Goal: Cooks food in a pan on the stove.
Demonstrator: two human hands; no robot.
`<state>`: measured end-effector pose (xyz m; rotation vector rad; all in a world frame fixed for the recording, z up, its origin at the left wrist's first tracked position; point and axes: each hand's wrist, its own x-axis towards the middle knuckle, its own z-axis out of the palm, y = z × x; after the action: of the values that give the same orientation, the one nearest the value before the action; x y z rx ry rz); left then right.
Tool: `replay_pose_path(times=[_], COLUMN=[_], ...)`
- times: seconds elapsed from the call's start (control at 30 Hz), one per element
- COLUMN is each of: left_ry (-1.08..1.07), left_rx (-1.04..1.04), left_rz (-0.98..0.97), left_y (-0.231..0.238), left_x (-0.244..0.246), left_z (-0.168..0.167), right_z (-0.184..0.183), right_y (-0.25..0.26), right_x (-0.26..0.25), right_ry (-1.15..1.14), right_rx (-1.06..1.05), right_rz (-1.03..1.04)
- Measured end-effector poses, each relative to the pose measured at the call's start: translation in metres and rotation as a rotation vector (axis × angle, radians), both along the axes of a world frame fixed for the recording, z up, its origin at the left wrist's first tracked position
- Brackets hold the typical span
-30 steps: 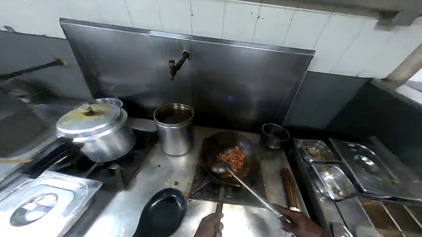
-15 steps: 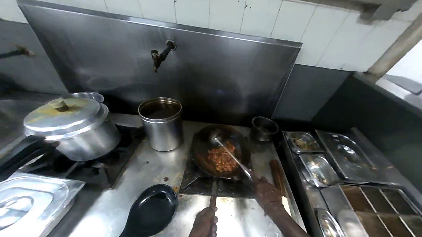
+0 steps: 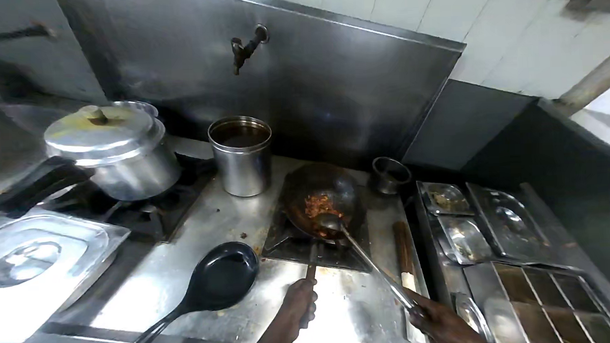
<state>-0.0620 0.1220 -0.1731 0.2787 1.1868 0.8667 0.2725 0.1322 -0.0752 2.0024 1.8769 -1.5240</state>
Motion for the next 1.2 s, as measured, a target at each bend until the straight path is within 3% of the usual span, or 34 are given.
replay_pose_path(times=[0.1,0.2,0.33,0.43,0.53,0.73,0.83,0.9,0.97,1.03,1.2], left_ry=[0.013,0.020,0.012,0.020,0.076,0.233,0.240,0.240,0.239,0.222,0.199], left_rx=[-0.003,-0.005,-0.004,0.003,0.013,0.065,0.065,0.058,0.045,0.038,0.040], left_rz=[0.007,0.016,0.005,-0.008,-0.043,-0.200,-0.244,-0.255,-0.244,-0.222,-0.106], left_y=[-0.001,-0.002,-0.002,-0.003,-0.001,0.012,0.019,0.022,0.022,0.017,0.002], left_x=[0.001,0.000,-0.004,-0.004,-0.010,-0.065,-0.085,-0.085,-0.077,-0.063,-0.014], left_z=[0.001,0.010,0.015,0.014,0.018,0.020,0.023,0.025,0.026,0.026,0.017], right_z=[-0.034,-0.055,-0.055,-0.056,-0.065,-0.048,-0.021,0.012,0.039,0.045,0.015], right_y=[0.031,0.034,0.035,0.064,0.084,0.053,0.048,0.047,0.043,0.045,0.097], right_x=[-0.037,-0.072,-0.099,-0.116,-0.118,-0.044,0.009,0.018,0.000,-0.031,-0.111], right_ry=[-0.109,0.122,0.304,0.507,0.600,0.211,-0.180,-0.491,-0.716,-0.759,-0.706], right_rx=[0.113,0.140,0.158,0.038,-0.126,-0.040,0.163,0.237,0.313,0.407,0.512], right_rz=[-0.004,-0.222,-0.440,-0.545,-0.436,0.080,0.267,0.334,0.410,0.460,0.334])
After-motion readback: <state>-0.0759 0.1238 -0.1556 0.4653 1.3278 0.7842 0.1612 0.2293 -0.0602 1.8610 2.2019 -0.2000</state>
